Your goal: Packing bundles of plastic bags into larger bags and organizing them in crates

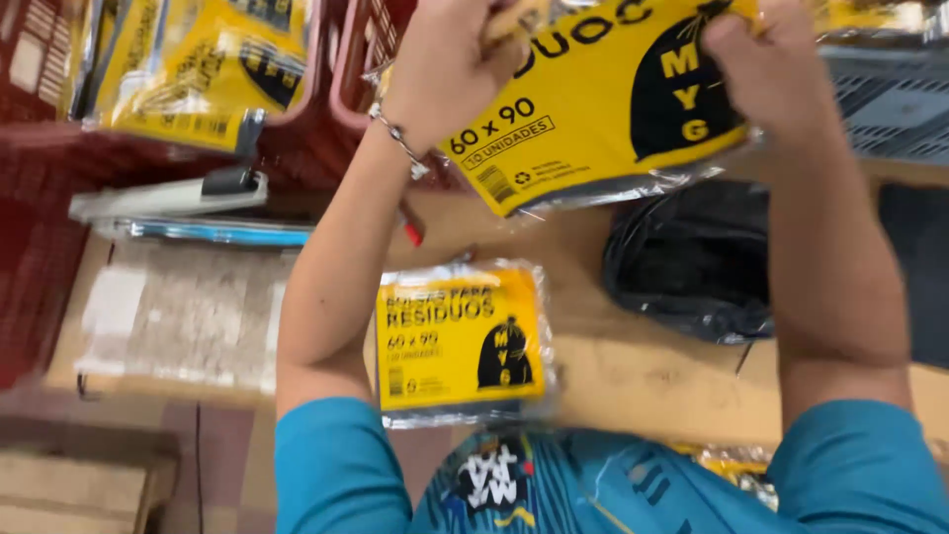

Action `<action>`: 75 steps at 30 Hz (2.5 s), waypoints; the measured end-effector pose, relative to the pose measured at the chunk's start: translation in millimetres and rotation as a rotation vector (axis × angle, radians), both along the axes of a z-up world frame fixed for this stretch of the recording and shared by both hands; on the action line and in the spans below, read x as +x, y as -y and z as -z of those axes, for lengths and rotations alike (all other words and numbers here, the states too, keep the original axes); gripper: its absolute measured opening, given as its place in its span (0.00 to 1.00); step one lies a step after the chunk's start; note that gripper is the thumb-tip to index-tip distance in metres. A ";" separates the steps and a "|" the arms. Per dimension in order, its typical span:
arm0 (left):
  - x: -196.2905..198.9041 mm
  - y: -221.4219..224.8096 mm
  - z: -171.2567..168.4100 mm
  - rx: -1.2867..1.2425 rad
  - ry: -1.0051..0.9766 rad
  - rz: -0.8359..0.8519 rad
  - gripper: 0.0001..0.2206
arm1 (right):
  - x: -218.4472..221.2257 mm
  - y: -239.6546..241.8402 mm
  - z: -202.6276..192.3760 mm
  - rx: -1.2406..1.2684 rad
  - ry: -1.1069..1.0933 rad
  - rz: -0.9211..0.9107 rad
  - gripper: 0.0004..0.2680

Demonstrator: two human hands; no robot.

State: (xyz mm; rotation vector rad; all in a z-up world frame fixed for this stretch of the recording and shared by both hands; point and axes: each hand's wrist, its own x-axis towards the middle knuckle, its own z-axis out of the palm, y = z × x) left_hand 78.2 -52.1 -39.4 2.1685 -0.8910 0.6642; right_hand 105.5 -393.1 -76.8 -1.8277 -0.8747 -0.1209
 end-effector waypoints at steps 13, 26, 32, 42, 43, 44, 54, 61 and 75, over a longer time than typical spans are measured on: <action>-196.4 -37.4 341.1 -1.292 -1.119 -0.009 0.29 | -196.4 -233.0 -30.4 0.024 -0.671 -0.045 0.07; -318.0 -151.8 319.4 -1.114 -1.340 -0.415 0.22 | -226.1 -137.1 250.3 -0.130 -0.688 0.486 0.05; -317.4 -142.7 384.1 -0.617 -1.142 -0.735 0.25 | -250.9 -116.9 360.8 -0.079 -0.740 0.528 0.07; -328.4 -138.5 379.6 -0.055 -0.703 -0.983 0.23 | -247.1 -106.0 359.6 -0.569 -0.533 0.562 0.11; -326.8 -138.3 375.1 -0.045 -0.689 -0.962 0.23 | -239.4 -108.1 342.7 -0.552 -0.533 0.585 0.11; -321.4 -137.3 369.5 -0.020 -0.682 -0.970 0.23 | -231.9 -107.6 324.6 -0.607 -0.406 0.597 0.11; -122.5 -62.1 197.3 0.125 -0.078 -0.567 0.11 | -7.0 -71.0 171.0 -0.487 0.523 0.546 0.04; 57.7 19.1 182.0 0.218 -0.020 -0.407 0.05 | 119.5 -88.3 160.6 -1.135 -0.529 0.274 0.20; 162.6 87.8 242.2 0.824 -0.669 -0.759 0.20 | 147.4 -74.4 200.0 -1.294 -0.260 0.324 0.48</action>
